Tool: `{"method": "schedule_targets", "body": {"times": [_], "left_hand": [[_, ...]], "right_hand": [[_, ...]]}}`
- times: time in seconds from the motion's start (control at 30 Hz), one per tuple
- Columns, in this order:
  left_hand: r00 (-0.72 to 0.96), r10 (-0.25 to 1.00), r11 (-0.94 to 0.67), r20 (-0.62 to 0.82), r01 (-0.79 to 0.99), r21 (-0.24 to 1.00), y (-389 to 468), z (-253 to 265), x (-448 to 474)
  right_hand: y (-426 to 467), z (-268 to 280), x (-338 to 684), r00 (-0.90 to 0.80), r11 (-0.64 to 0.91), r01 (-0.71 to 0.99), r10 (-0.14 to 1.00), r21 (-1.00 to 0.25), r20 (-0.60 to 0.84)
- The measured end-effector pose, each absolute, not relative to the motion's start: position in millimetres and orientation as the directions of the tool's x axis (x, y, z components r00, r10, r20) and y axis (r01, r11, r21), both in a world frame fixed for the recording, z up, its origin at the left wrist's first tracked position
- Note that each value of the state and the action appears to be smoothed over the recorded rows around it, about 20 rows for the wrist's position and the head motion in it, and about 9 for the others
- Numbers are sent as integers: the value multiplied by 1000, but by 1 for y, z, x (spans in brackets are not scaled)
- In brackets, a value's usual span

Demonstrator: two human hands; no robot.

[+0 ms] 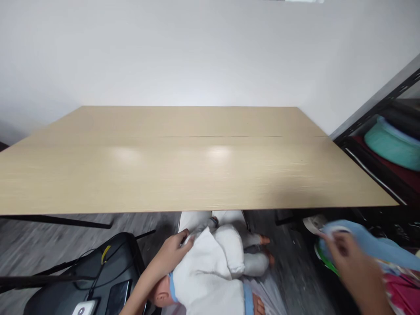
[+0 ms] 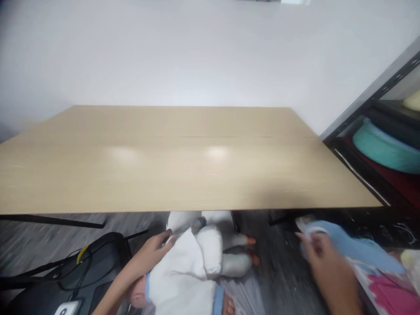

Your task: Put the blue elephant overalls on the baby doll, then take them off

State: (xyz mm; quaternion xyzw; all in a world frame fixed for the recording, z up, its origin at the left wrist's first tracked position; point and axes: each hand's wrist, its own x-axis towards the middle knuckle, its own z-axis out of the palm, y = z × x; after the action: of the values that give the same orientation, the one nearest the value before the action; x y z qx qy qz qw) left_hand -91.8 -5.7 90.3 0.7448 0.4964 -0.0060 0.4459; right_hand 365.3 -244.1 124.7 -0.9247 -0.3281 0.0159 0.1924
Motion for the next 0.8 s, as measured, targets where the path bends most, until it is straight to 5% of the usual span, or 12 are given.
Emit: {"method": "schedule_targets", "body": {"times": [0.17, 0.3, 0.57, 0.8], "left_hand": [[478, 757, -68, -446, 736, 673, -13, 91, -101], [453, 775, 16, -439, 682, 731, -21, 89, -120], [429, 729, 140, -533, 670, 729, -15, 72, -150], [421, 687, 140, -592, 723, 677, -9, 76, -152]], "right_hand": [[-126, 99, 250, 292, -179, 725, 954, -665, 61], [-99, 94, 203, -72, 96, 708, 995, -700, 64], [-109, 73, 218, -62, -57, 468, 993, -882, -97], [-27, 33, 202, -358, -134, 332, 898, -934, -256]]}}
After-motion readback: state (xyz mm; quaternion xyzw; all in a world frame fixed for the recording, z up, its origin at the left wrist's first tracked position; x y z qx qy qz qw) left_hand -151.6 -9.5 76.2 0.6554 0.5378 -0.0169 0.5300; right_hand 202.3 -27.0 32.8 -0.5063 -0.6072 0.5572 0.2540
